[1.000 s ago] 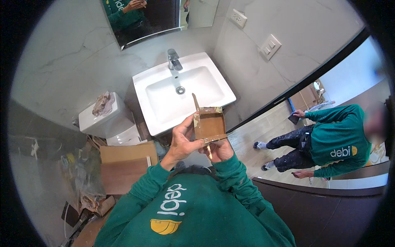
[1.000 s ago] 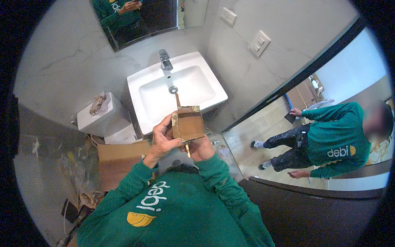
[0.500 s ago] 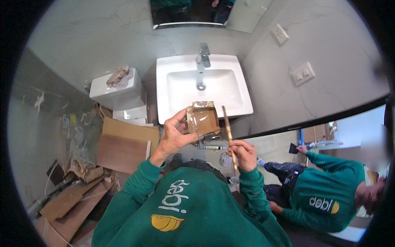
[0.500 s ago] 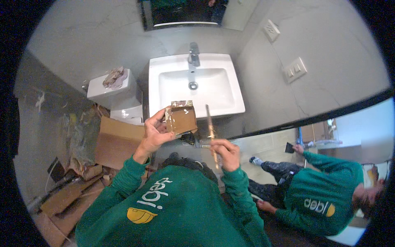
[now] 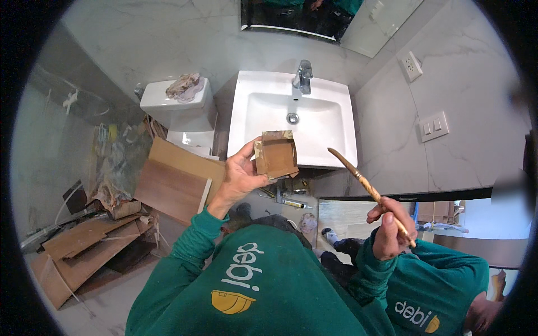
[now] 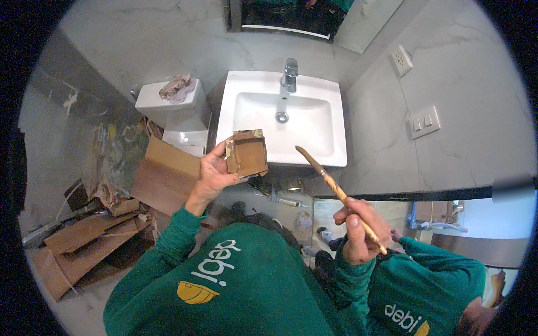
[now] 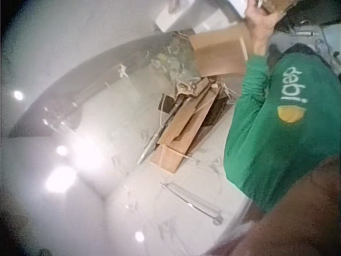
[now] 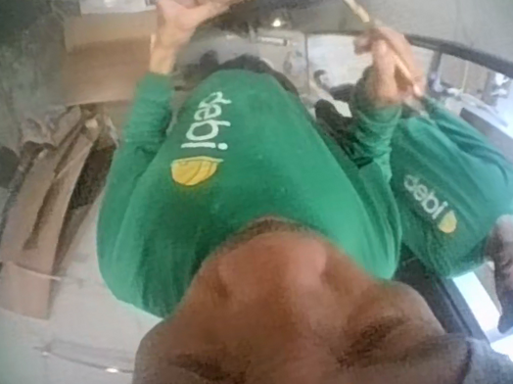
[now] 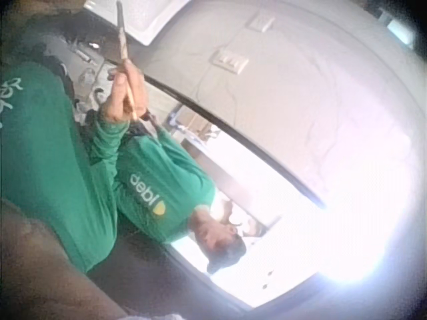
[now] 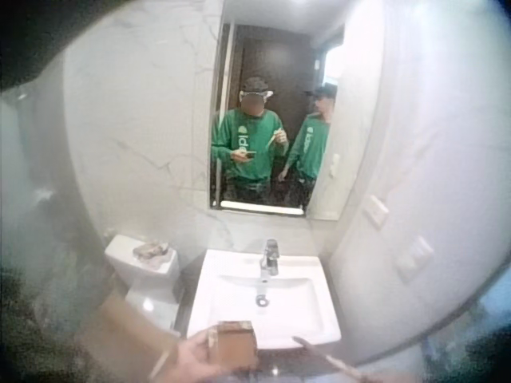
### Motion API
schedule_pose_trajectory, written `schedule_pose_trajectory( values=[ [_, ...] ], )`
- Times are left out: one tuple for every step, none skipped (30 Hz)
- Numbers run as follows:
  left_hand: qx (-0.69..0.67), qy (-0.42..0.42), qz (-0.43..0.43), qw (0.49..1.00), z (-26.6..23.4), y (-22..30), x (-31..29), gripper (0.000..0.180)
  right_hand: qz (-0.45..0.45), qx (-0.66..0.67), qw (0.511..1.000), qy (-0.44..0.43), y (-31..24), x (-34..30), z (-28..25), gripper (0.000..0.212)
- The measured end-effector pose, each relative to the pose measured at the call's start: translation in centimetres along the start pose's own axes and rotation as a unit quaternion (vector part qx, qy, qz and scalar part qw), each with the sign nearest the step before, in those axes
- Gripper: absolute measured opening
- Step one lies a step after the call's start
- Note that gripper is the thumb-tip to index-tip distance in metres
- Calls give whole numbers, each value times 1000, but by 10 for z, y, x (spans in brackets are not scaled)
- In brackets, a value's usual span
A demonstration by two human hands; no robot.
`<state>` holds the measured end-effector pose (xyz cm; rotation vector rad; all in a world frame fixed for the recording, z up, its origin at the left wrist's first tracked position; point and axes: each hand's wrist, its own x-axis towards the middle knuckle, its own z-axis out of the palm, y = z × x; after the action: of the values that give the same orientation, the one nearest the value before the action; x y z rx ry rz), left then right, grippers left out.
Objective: The person sits on the floor and uses a paintbrush to apply brown paint to a small wooden block. They repeatedly dip the brush into a paint container and apply paint to the block's surfaces.
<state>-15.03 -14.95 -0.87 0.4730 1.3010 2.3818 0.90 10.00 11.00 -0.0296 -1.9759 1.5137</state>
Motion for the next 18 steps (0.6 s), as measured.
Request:
schedule_pose_trajectory(
  values=[
    [3, -4, -4, 1000, 2, 1, 0, 81, 30, 10, 999, 5, -3, 4, 1, 29],
    [7, -8, -10, 1000, 4, 1, -1, 81, 27, 17, 999, -11, -3, 8, 5, 28],
    [13, -12, -15, 1000, 6, 2, -2, 81, 26, 29, 999, -24, -2, 13, 9, 27],
    [28, -15, -8, 999, 8, 3, -2, 80, 25, 41, 998, -38, -1, 17, 13, 27],
    [45, -18, 0, 999, 10, 5, -2, 79, 35, 30, 997, -64, -1, 20, 16, 24],
    [66, -18, 2, 998, 11, 7, -3, 78, 57, 32, 995, -74, -1, 21, 21, 23],
    [68, -26, -1, 997, 11, 9, -4, 78, 80, 36, 993, -83, 0, 21, 27, 22],
    [74, -32, -10, 997, 11, 12, -5, 77, 101, 49, 989, -91, 1, 21, 33, 22],
    [77, -41, -11, 996, 10, 15, -7, 77, 109, 56, 989, -84, 3, 21, 39, 20],
    [89, -39, -17, 995, 10, 16, -7, 77, 124, 30, 988, -83, 5, 21, 44, 20],
    [97, -40, -16, 994, 9, 18, -8, 77, 133, 16, 988, -82, 7, 21, 49, 20],
    [106, -42, -14, 993, 8, 19, -9, 76, 150, -4, 985, -84, 8, 21, 52, 20],
    [95, -45, -19, 994, 7, 20, -10, 77, 145, -12, 983, -115, 8, 21, 54, 19],
    [84, -47, -24, 995, 5, 22, -11, 77, 133, -1, 982, -131, 7, 21, 54, 19],
    [72, -49, -25, 996, 1, 24, -12, 77, 132, 6, 980, -148, 6, 21, 54, 20],
    [80, -48, -23, 995, -1, 25, -12, 77, 108, 32, 980, -165, 5, 20, 56, 20],
    [87, -47, -20, 995, -2, 25, -12, 77, 121, 42, 983, -130, 4, 19, 56, 20],
    [93, -47, -17, 994, -4, 25, -13, 77, 155, 19, 981, -111, 3, 19, 58, 19]
  ],
)
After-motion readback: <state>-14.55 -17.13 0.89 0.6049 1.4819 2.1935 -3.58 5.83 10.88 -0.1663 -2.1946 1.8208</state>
